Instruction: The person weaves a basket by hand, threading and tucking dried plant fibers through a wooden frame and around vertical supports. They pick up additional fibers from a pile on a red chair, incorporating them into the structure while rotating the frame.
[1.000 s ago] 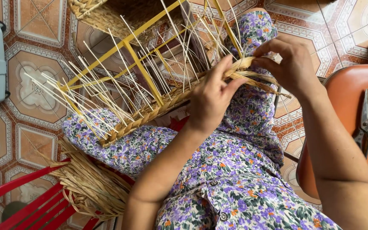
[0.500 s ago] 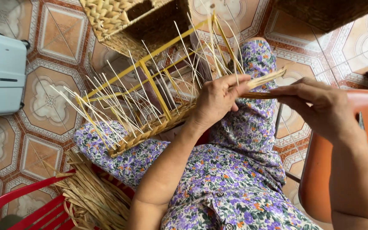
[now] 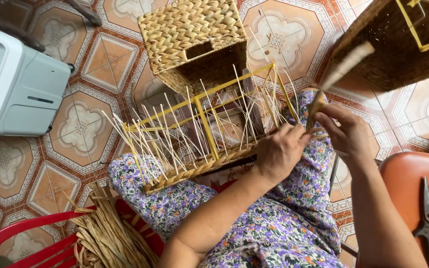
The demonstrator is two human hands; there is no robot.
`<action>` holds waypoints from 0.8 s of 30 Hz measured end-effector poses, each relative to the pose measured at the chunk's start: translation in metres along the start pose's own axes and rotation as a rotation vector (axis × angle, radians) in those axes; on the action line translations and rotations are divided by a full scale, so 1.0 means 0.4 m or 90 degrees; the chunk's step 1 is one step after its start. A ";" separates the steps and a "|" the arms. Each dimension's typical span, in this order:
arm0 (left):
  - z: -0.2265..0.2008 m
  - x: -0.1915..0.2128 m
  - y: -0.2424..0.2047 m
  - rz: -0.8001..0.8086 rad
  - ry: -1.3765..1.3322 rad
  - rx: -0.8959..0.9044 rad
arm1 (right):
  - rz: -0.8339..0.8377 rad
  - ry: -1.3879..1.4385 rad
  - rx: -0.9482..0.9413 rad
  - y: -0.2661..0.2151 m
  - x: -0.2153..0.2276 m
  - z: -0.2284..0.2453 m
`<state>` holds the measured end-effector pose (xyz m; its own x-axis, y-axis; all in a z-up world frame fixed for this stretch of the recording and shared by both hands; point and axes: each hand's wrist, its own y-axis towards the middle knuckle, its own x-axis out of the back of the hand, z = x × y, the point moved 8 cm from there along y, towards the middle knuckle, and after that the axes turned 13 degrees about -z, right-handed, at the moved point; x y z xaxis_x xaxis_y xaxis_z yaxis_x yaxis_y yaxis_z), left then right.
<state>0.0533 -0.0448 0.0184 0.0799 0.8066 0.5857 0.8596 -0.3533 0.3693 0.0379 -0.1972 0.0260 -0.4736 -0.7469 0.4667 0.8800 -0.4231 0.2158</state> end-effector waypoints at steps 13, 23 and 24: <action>0.066 -0.030 0.057 0.130 0.080 0.160 | 0.239 0.485 -0.446 0.005 -0.189 -0.185; 0.100 -0.071 0.074 0.180 0.120 0.124 | 0.267 0.593 -0.517 0.004 -0.228 -0.207; 0.111 -0.079 0.068 0.209 0.124 0.142 | 0.276 0.594 -0.510 0.002 -0.233 -0.219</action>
<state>0.0964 -0.0589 -0.0220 0.2880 0.5567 0.7792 0.8942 -0.4476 -0.0107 0.0797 -0.1728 -0.0926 -0.2892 -0.8347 -0.4687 0.8536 -0.0033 -0.5209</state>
